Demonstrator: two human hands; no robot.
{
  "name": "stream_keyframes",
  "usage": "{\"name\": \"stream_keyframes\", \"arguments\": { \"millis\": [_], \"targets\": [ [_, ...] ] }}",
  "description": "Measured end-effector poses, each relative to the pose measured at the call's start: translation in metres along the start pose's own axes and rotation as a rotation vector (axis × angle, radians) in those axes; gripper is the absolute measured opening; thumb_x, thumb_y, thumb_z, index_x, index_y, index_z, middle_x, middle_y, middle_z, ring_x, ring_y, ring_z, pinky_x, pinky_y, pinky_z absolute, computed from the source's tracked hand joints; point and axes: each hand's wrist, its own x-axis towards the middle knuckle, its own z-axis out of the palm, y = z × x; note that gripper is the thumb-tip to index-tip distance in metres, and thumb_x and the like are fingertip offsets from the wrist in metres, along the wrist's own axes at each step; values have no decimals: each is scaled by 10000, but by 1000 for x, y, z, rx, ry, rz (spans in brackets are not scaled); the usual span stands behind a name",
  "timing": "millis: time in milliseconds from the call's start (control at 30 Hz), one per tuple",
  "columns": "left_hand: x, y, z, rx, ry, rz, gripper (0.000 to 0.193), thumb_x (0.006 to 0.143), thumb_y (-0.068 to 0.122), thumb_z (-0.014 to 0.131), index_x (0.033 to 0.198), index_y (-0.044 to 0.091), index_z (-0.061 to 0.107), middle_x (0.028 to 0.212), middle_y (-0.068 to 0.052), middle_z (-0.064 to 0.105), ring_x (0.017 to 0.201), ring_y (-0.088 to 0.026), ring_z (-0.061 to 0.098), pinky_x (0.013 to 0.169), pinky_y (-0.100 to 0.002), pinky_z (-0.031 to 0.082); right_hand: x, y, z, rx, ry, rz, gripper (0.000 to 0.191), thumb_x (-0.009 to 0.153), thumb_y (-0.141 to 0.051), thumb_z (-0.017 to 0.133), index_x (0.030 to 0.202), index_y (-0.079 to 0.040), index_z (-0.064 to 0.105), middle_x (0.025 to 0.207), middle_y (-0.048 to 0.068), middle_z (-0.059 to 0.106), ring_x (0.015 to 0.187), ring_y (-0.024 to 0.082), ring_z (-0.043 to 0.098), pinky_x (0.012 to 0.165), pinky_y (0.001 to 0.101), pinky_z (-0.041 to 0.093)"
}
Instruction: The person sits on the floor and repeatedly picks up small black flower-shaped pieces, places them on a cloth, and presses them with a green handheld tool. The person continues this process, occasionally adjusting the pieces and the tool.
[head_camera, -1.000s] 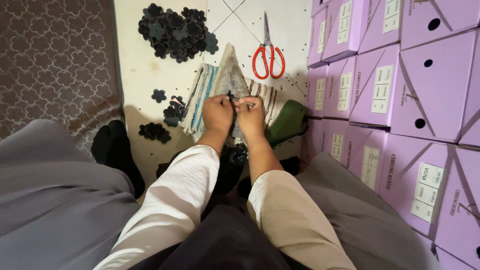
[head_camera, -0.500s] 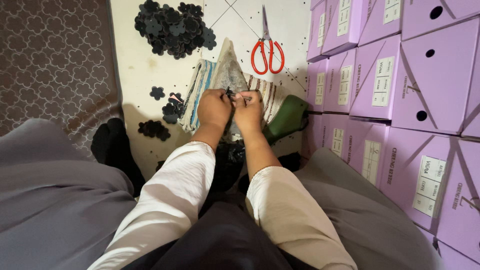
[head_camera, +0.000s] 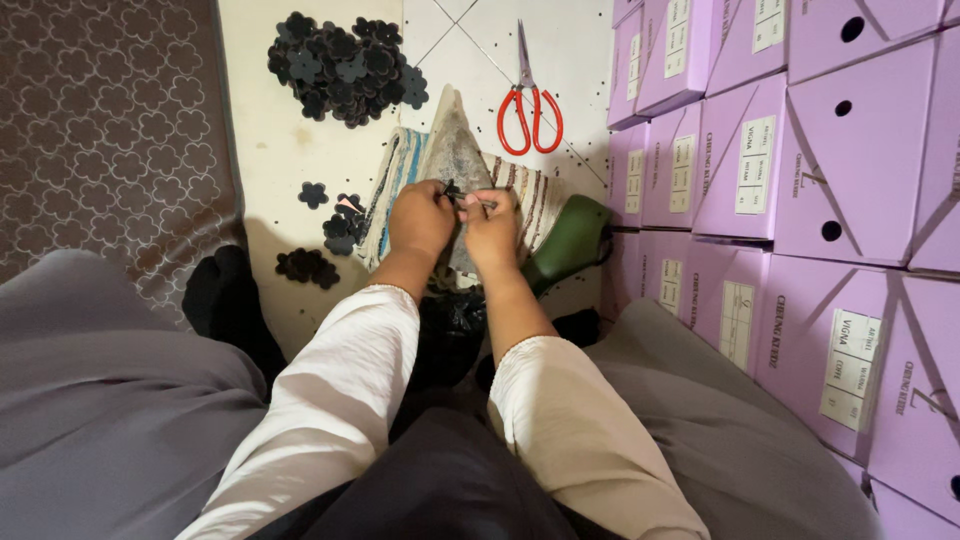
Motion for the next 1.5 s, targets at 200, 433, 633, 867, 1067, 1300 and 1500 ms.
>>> {"name": "stream_keyframes", "arguments": {
  "millis": [200, 433, 633, 867, 1067, 1300, 1500],
  "targets": [
    [-4, 1, -6, -79, 18, -25, 246, 837, 151, 710, 1079, 104, 707, 1064, -180, 717, 982, -380, 684, 857, -464, 538, 1, 7, 5, 53, -46, -66, 159, 983, -76, 666, 1089, -10, 567, 970, 113, 721, 793, 169, 712, 720, 299, 579],
    [-17, -10, -11, -102, 219, -13, 342, 783, 185, 766, 1070, 88, 607, 967, -132, 679, 912, -343, 664, 794, -454, 530, -5, 8, 3, -149, -27, -110, 152, 999, -89, 623, 1116, -28, 548, 1002, 118, 727, 837, 182, 736, 746, 307, 595],
    [-19, -18, -9, -115, 267, -40, 545, 699, 332, 907, 1035, 51, 582, 904, -126, 645, 831, -329, 642, 732, -440, 514, -12, 15, -3, -436, 36, -456, 164, 1008, -80, 658, 1139, -39, 569, 1025, 134, 719, 913, 242, 704, 807, 374, 552],
    [-8, -21, -6, -148, 152, -234, 616, 662, 395, 932, 1028, 40, 587, 897, -143, 691, 820, -314, 681, 757, -411, 542, 2, 31, -1, 80, -58, -213, 125, 1031, -86, 582, 1112, -6, 529, 1070, 113, 686, 895, 196, 732, 814, 310, 599],
    [4, -24, 3, -180, 121, -329, 554, 649, 387, 917, 965, 52, 609, 890, -115, 703, 812, -273, 684, 760, -377, 546, 12, 48, 1, 67, -39, -151, 124, 1063, -102, 529, 1132, -4, 497, 1082, 158, 718, 913, 198, 760, 832, 303, 607],
    [13, -25, 3, -280, 73, -406, 505, 710, 395, 865, 977, 57, 603, 877, -99, 716, 780, -243, 694, 743, -351, 553, 27, 56, 3, 141, -79, -140, 127, 1074, -111, 514, 1147, -13, 479, 1118, 161, 700, 953, 216, 752, 879, 320, 611],
    [23, -23, 5, -218, 53, -399, 614, 635, 468, 911, 972, 67, 591, 887, -83, 713, 781, -236, 697, 727, -354, 553, 36, 68, 3, 158, -108, -147, 116, 1085, -114, 504, 1146, -18, 479, 1141, 151, 692, 985, 213, 739, 912, 322, 609]
  ]
}}
